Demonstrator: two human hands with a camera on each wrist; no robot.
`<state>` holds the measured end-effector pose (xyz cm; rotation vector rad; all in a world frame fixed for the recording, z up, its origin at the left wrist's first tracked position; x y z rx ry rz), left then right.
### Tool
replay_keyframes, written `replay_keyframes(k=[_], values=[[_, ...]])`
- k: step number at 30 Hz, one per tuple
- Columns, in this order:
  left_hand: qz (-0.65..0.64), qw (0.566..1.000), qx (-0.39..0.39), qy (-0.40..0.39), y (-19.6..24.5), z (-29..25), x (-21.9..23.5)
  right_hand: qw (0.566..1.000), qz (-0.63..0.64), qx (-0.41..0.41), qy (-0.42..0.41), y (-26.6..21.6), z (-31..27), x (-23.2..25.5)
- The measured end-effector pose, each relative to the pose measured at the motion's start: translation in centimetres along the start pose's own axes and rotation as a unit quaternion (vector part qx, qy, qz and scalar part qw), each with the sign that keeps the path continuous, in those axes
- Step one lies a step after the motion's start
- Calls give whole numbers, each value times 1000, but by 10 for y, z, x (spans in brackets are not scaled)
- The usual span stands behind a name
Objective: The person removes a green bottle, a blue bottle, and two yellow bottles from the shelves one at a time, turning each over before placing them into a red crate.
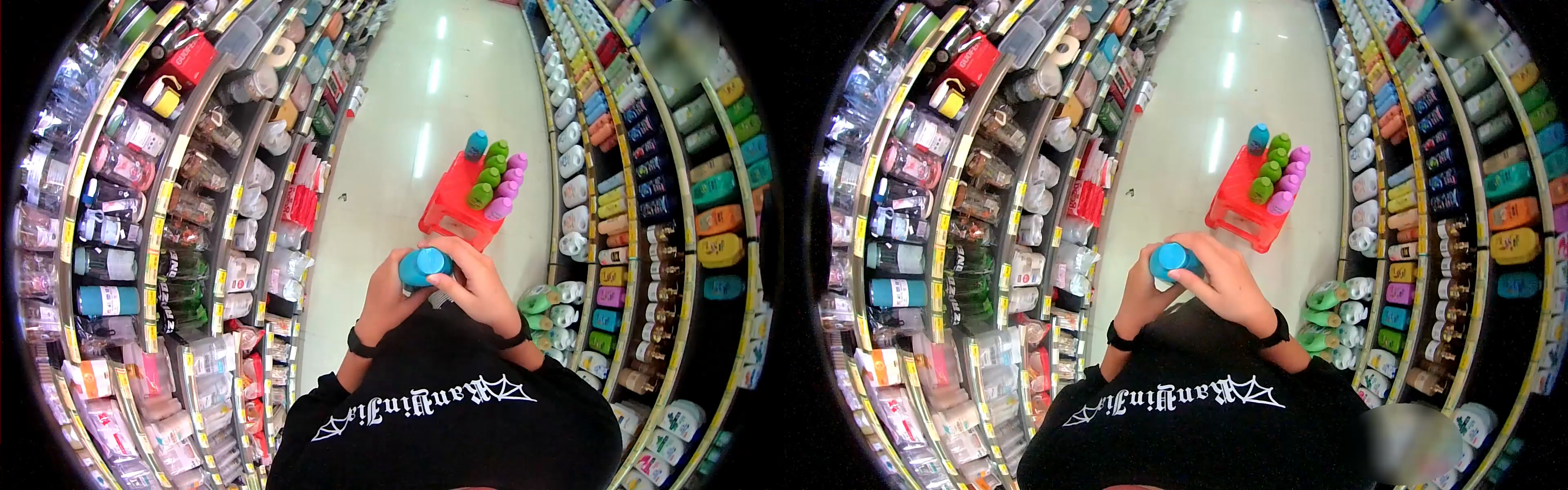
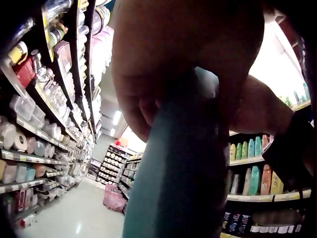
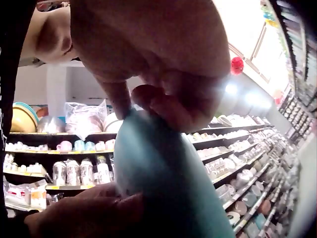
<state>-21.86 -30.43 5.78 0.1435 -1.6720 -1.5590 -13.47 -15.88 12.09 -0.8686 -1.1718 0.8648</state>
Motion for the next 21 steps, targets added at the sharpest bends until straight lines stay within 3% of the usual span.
replay_keyframes(k=[7,10,21], values=[[12,1000,-11,21,-18,42,24,999,23,33,16,13,53,4],[12,999,-29,19,-19,74,31,999,-1,36,7,18,77,22],[63,989,-132,-11,-11,209,32,993,-29,72,92,37,143,100]])
Point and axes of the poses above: each hand's wrist, its own z-axis towards the middle knuckle, its own x-axis out of the back of the hand, y = z × x, the point moved 3 cm from there along z, towards the middle knuckle, and after that the axes turned 6 degrees about -y, right-handed, at the moved point
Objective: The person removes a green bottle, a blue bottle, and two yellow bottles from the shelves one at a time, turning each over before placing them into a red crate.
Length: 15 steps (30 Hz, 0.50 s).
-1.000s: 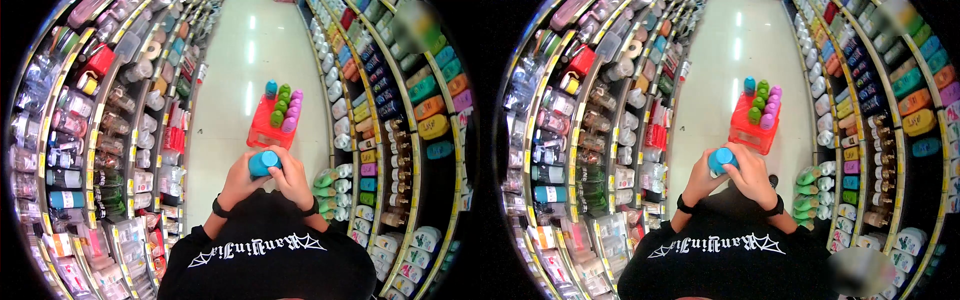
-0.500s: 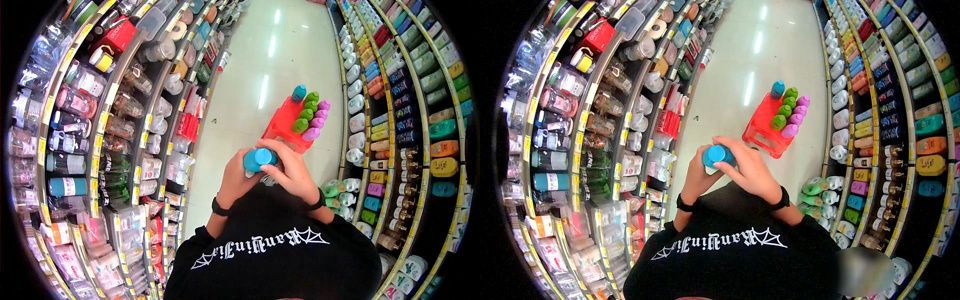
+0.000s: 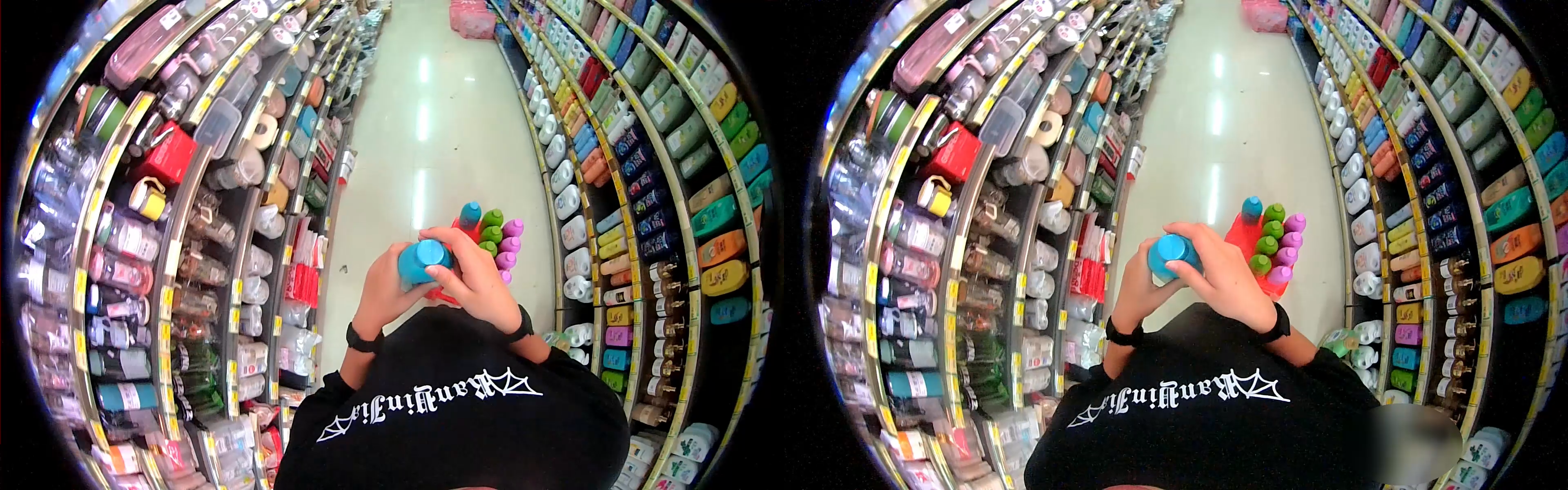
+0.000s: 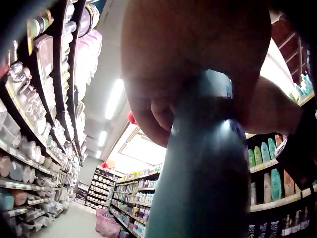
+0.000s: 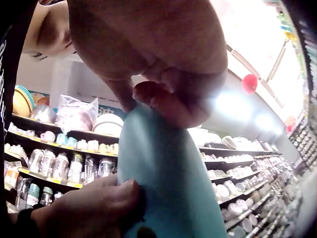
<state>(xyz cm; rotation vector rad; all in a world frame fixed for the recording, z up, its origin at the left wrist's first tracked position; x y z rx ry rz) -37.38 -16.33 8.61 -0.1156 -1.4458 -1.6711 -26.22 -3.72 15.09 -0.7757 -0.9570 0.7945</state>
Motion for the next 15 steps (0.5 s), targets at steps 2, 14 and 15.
replay_keyframes(k=[2,14,15], values=[[-7,1000,-2,-12,-9,16,-6,1000,-2,2,21,13,8,5],[-27,981,-92,-170,-62,122,-36,973,-49,-153,169,71,38,32],[-34,976,-108,-185,-66,133,-38,967,-50,-164,191,76,42,33]])
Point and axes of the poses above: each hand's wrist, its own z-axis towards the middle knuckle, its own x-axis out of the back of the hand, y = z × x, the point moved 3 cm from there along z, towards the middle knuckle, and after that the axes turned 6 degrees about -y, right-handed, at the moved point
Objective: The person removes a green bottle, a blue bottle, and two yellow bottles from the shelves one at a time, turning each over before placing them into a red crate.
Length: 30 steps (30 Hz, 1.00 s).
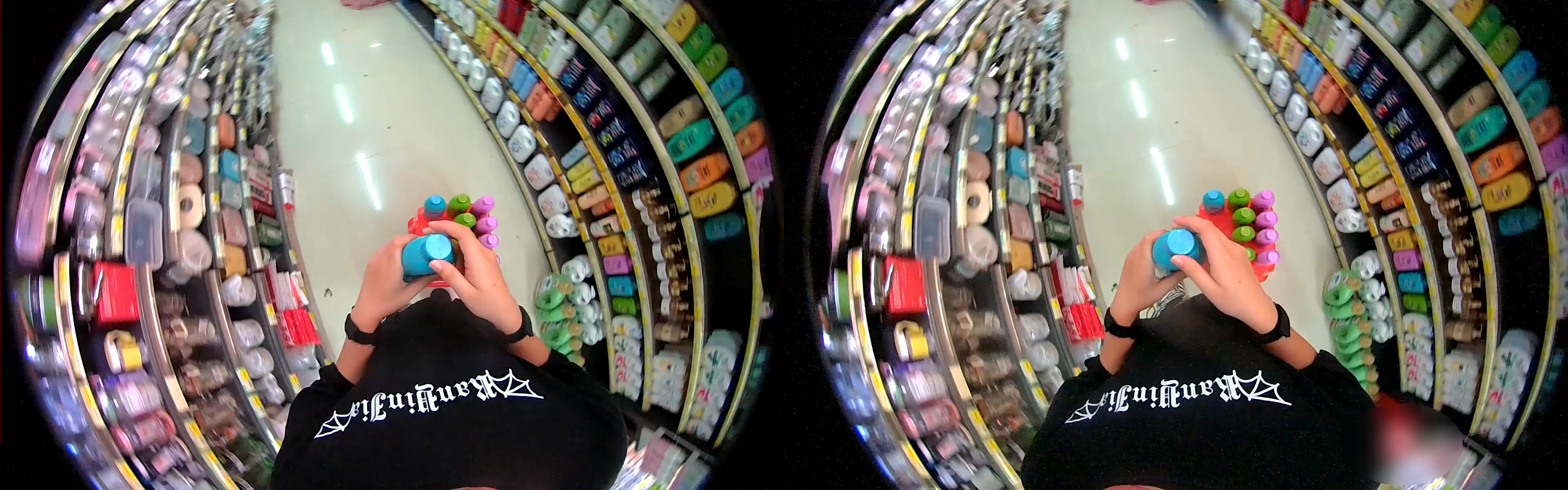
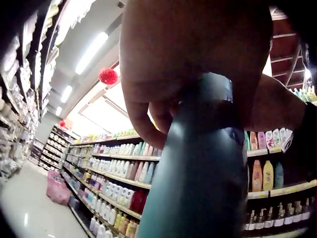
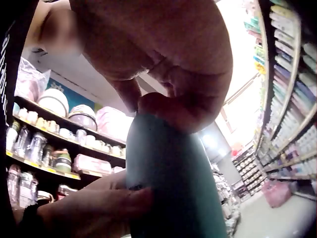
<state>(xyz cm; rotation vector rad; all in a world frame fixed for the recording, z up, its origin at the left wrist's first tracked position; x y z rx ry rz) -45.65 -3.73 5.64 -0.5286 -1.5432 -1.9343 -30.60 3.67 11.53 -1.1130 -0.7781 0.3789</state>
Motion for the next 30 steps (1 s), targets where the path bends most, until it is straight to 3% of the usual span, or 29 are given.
replay_keyframes(k=[4,7,11,13,16,20,24,27,30], values=[[-20,997,-26,-66,-31,33,13,996,-20,-51,72,0,21,-8],[-35,991,-64,-109,-54,51,18,974,-165,-18,154,4,34,-16],[-63,981,-124,-132,-82,70,12,931,-299,-147,148,7,41,-32],[-75,976,-145,-145,-99,73,3,944,-226,-168,171,19,42,-44],[-89,962,-61,-250,-121,76,-15,949,-167,-200,180,43,38,-54],[-82,950,-16,-301,-144,79,-48,941,-166,-239,176,91,31,-63],[-106,919,110,-364,-175,74,-95,933,-173,-271,160,163,19,-78],[-114,949,46,-290,-221,57,-147,929,-170,-295,144,215,13,-87],[-114,927,146,-327,-243,46,-173,922,-191,-323,98,279,6,-103]])
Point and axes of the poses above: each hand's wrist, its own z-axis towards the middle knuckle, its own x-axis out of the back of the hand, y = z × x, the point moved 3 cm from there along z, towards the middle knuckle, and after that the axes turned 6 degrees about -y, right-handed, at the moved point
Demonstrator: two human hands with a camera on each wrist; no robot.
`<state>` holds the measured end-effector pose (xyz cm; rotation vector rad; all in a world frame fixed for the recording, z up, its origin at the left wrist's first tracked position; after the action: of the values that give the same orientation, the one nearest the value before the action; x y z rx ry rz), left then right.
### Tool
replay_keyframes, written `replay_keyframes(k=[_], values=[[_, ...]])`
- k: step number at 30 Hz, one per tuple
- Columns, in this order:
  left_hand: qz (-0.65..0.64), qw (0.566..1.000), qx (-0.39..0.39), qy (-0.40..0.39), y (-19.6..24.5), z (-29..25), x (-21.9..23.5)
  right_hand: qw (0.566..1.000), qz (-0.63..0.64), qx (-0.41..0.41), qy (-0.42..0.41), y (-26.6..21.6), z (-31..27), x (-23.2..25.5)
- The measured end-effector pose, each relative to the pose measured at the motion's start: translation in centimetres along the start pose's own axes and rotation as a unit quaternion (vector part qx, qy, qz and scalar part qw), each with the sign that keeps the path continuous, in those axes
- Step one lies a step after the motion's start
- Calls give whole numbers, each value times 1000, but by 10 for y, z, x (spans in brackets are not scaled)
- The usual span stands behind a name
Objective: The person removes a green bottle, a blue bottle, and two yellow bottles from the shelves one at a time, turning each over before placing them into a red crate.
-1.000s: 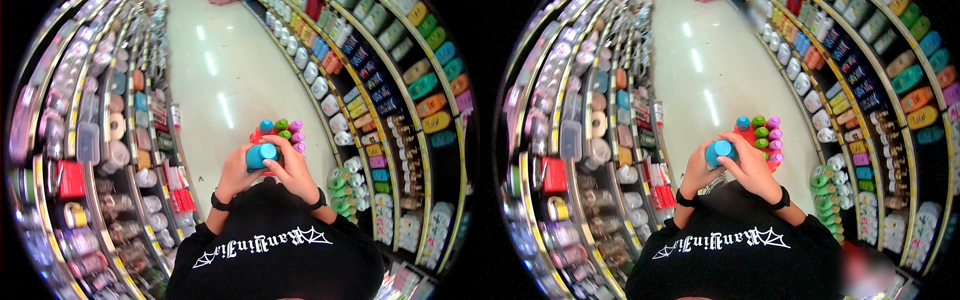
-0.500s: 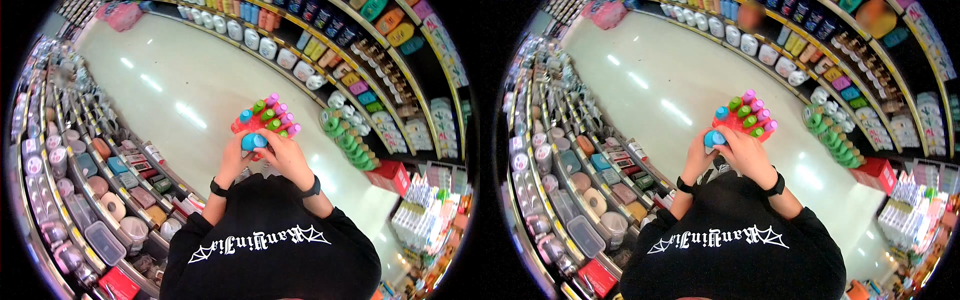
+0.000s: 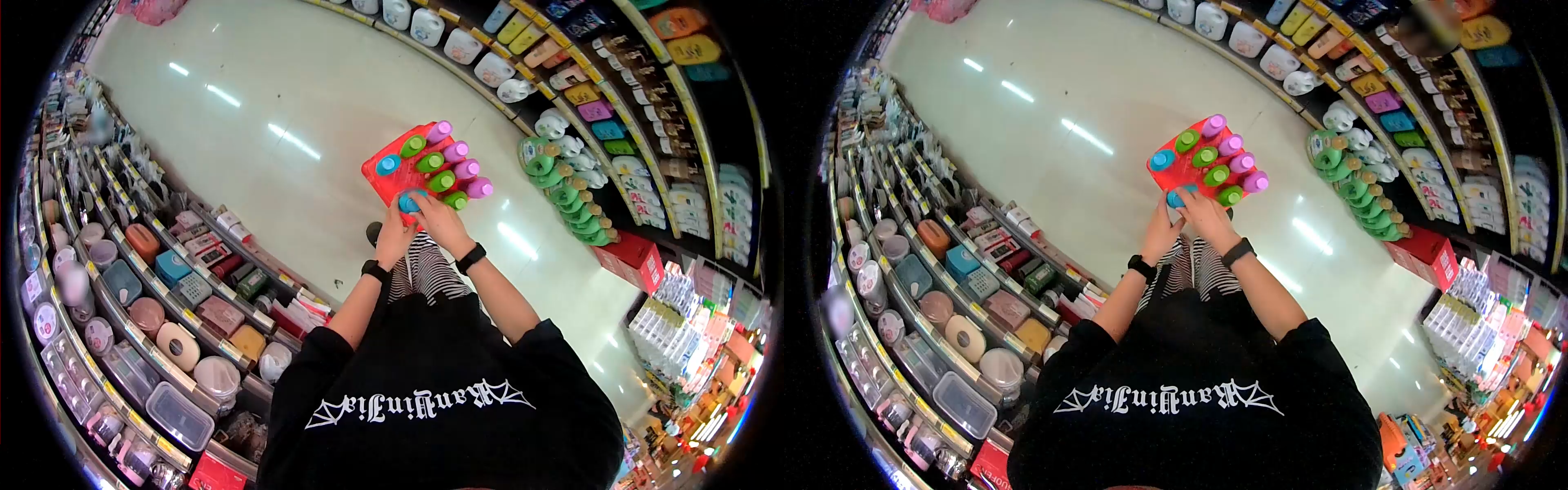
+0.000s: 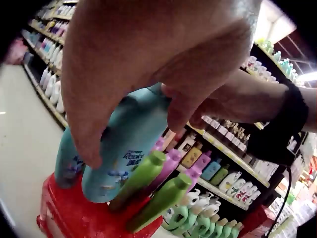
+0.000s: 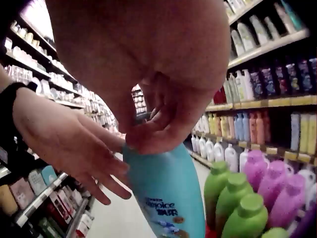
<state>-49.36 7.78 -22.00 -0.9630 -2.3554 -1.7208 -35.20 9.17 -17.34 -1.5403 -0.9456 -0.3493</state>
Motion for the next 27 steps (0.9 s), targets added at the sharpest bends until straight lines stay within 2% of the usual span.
replay_keyframes(k=[1,2,5,6,9,10,11,13,14,17,18,21,24,25,27], values=[[-19,999,31,-7,-15,7,-8,1000,-14,-7,-16,12,9,-10],[-4,999,-35,21,-47,17,-22,999,-33,1,-20,22,15,-20],[-69,992,87,-66,-77,37,-24,997,-60,-19,-38,47,35,-46],[-74,991,89,-61,-85,41,-24,993,-110,33,14,54,40,-53],[-58,985,137,-84,-91,53,-22,995,-102,16,-14,70,54,-69],[-20,992,113,-61,-91,57,-23,996,-69,-17,-47,74,56,-73],[-35,988,135,-71,-94,56,-25,996,-64,-24,-50,75,57,-74],[-60,979,171,-91,-78,58,-18,997,-55,-38,-45,74,64,-73],[-38,985,147,-83,-70,57,-15,994,-62,-54,-72,73,65,-71],[-73,979,154,-110,-64,54,-16,996,-61,-47,-46,70,61,-67],[-45,994,86,-52,-80,53,-25,993,-82,-39,-72,70,59,-67],[26,978,116,-173,-50,42,-7,998,-48,-23,-35,54,42,-49],[40,979,17,-201,-8,15,15,1000,-13,-16,-3,40,17,-23],[102,973,-7,-209,-1,7,23,999,-12,-18,26,38,7,-16],[83,969,-30,-232,28,-20,45,996,8,-34,77,28,-20,3]])
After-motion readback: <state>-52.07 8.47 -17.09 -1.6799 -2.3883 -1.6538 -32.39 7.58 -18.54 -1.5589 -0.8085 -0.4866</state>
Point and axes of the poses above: each hand's wrist, its own z-axis towards the middle knuckle, its own x-axis out of the back of the hand, y = z × x, the point moved 3 cm from there along z, towards the middle knuckle, and after that the axes turned 6 degrees about -y, right-handed, at the moved point
